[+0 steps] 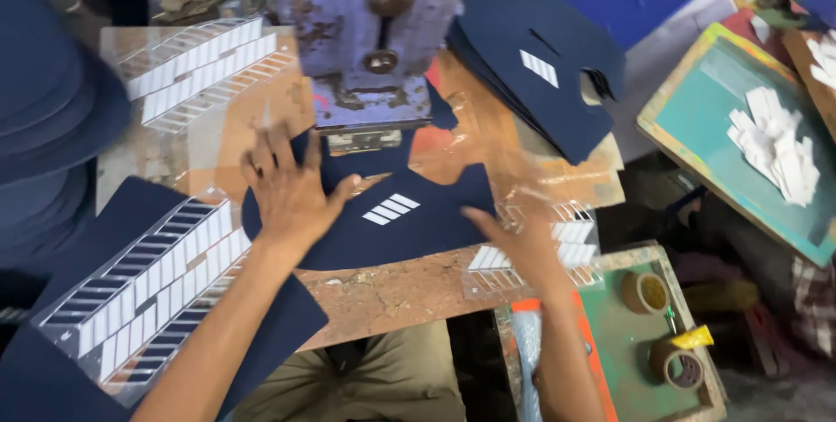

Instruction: Aligning patterned films onto fabric pieces and using a press machine to apply the design.

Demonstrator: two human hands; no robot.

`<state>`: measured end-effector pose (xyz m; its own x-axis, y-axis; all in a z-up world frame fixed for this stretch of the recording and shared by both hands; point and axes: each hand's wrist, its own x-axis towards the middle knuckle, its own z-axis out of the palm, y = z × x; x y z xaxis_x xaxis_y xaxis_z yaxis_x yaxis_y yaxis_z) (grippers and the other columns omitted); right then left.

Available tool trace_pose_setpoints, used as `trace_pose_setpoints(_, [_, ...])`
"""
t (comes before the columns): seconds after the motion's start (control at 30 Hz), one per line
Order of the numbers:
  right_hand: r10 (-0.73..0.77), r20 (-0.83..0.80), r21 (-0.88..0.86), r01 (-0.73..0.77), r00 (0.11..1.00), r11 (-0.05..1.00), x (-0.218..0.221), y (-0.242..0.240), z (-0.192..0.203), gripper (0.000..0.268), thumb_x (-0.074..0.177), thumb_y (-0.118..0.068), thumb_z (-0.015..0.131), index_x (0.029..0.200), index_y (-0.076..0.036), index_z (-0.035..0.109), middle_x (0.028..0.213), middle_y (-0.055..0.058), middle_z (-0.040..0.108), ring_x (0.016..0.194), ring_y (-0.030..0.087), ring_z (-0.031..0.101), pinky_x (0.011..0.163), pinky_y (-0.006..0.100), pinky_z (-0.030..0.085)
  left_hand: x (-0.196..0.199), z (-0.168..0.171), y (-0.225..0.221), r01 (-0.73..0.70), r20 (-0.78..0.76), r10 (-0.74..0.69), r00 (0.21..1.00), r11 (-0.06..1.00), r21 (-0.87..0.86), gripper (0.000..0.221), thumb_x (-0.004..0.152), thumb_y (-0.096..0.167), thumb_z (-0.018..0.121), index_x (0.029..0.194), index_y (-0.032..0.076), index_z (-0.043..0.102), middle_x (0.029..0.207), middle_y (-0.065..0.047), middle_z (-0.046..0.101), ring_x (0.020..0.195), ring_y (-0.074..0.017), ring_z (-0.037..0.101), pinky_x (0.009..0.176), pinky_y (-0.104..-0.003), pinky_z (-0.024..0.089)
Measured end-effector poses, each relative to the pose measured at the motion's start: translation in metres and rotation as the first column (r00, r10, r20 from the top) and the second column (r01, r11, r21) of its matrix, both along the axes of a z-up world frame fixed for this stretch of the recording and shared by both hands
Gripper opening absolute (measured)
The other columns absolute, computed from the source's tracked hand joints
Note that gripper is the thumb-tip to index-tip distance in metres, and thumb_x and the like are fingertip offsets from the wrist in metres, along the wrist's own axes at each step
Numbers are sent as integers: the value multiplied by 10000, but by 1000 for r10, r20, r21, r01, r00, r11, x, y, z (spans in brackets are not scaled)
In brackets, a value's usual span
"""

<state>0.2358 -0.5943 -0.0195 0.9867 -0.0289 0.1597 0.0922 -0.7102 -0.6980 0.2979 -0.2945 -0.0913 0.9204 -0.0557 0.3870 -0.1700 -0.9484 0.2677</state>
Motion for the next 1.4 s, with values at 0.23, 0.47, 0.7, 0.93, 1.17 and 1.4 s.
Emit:
trace_pose_setpoints(0.23, [-516, -281, -250, 458, 809, 853, -98, -194, -52, 477, 932, -406, 818, 988, 67, 785, 759, 150, 710, 666, 172, 617, 643, 362, 487, -42, 0, 23, 205, -127, -217, 968, 973, -103, 880, 800, 625, 712, 1454, 60, 546, 1513, -253, 421, 1350, -457, 369, 1050, -588, 311])
trace_pose_setpoints(0.47, [-329, 50, 109, 323, 943, 940, -106, -62, 84, 214, 907, -24, 771, 1084, 31, 664, 810, 101, 687, 703, 113, 637, 591, 258, 510, -51, -12, 23, 276, -25, -278, 960, 959, -73, 870, 862, 645, 654, 1499, 74, 495, 1565, -272, 370, 1425, -469, 321, 1126, -608, 271])
trace_pose_setpoints(0.7, [257, -236, 516, -103, 937, 850, 5, 54, -28, 228, 924, -77, 696, 1132, 1, 648, 944, 34, 740, 677, 90, 700, 558, 247, 553, -52, -20, 32, 297, 66, -303, 951, 950, 93, 910, 803, 578, 673, 1540, 92, 453, 1605, -284, 343, 1482, -474, 315, 1165, -583, 259])
trace_pose_setpoints(0.93, [250, -158, 580, -115, 955, 807, 100, 35, -83, 354, 962, -50, 666, 1270, 74, 542, 915, 79, 735, 685, 126, 717, 557, 247, 587, -47, -1, 34, 198, -100, -264, 959, 883, -425, 1193, 690, 578, 837, 1552, -38, 288, 1391, -252, 568, 1403, -419, 453, 1186, -540, 254])
trace_pose_setpoints(1.17, [140, -131, 471, -63, 981, 880, 100, 54, -78, 347, 950, -68, 687, 1255, 53, 576, 842, 68, 713, 623, 105, 686, 468, 232, 548, -48, -17, 36, 214, 45, -213, 976, 903, -372, 741, 785, 460, 861, 1388, 95, 632, 1287, -253, 676, 1363, -392, 536, 1145, -517, 339])
trace_pose_setpoints(1.4, [95, -87, 472, -43, 992, 880, 93, 54, -75, 318, 963, -54, 670, 1241, 69, 576, 799, 48, 687, 626, 97, 687, 474, 232, 546, -48, -13, 34, 263, 54, -260, 964, 909, -325, 627, 866, 440, 797, 1368, 88, 667, 1241, -176, 732, 1424, -376, 472, 1162, -544, 304])
